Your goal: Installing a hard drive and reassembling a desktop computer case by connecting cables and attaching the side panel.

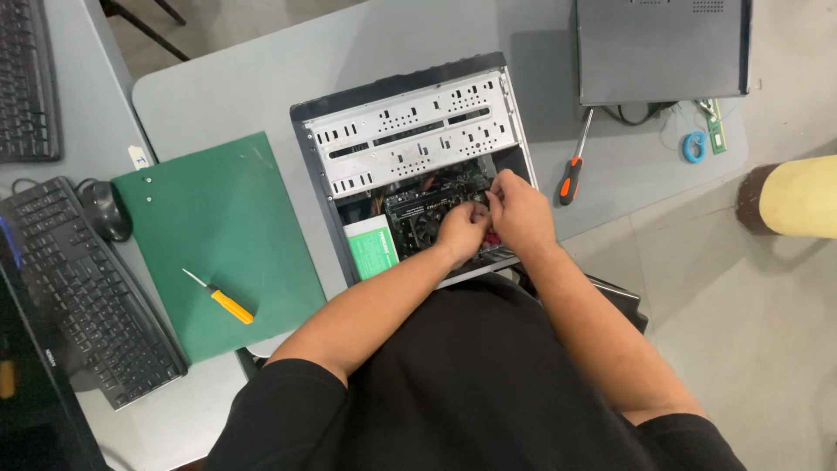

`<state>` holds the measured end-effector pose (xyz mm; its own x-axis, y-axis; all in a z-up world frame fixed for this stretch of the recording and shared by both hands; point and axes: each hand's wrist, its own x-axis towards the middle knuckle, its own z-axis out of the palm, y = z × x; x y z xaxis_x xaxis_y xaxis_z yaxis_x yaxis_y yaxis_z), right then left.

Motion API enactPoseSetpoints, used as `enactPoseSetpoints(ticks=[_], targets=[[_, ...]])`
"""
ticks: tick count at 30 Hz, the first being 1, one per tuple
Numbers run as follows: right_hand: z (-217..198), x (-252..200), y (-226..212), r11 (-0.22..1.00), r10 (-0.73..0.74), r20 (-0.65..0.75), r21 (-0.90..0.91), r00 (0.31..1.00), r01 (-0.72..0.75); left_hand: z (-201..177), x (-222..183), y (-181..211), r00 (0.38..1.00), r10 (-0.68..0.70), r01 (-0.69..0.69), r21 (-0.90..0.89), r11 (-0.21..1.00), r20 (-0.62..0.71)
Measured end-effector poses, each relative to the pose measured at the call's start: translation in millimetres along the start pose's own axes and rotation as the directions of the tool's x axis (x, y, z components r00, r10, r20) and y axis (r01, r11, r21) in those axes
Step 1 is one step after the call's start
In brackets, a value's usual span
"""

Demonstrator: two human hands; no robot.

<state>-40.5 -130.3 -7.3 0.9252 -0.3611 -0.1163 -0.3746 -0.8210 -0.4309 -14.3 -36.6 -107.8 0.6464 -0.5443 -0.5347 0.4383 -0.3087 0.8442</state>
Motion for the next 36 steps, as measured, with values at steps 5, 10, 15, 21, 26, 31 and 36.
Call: enactPoseSetpoints(ticks=[5,10,15,21,26,31,36], targets=[[-9,-2,5,0.993,0.078,-0.003,0.091,0.997,-0.077,-15,-21,33,1.000,-0.018,0.018,0.003,1.000,0.007],[-31,-19,11,0.900,0.280,0.040,0.335,0.959,-0.277,-46,-63,69,0.998,0.037,-0.029,-0.156,0.987,0.047],[-52,-32,-20,0.841,0.209,0.156,0.475,0.965,-0.259,-68,-99,86,0.983,0.184,-0.182,-0.167,0.969,-0.005],[-17,-35,-24,0.467,0.177,0.243,0.832,0.954,-0.299,-78,-121,87,0.940,0.342,-0.333,-0.234,0.913,-0.005],[-5,-37,-13,0.381,0.233,0.284,0.853,0.930,-0.356,-86,-126,83,0.913,0.405,-0.408,-0.162,0.898,-0.055],[-7,-40,-17,0.047,0.324,0.414,0.891,0.851,-0.451,-88,-131,83,0.905,0.421,-0.426,-0.136,0.894,-0.067],[-13,-47,-7,0.467,0.251,0.166,0.842,0.954,-0.270,-84,-124,73,0.969,0.244,-0.244,-0.385,0.890,-0.049]])
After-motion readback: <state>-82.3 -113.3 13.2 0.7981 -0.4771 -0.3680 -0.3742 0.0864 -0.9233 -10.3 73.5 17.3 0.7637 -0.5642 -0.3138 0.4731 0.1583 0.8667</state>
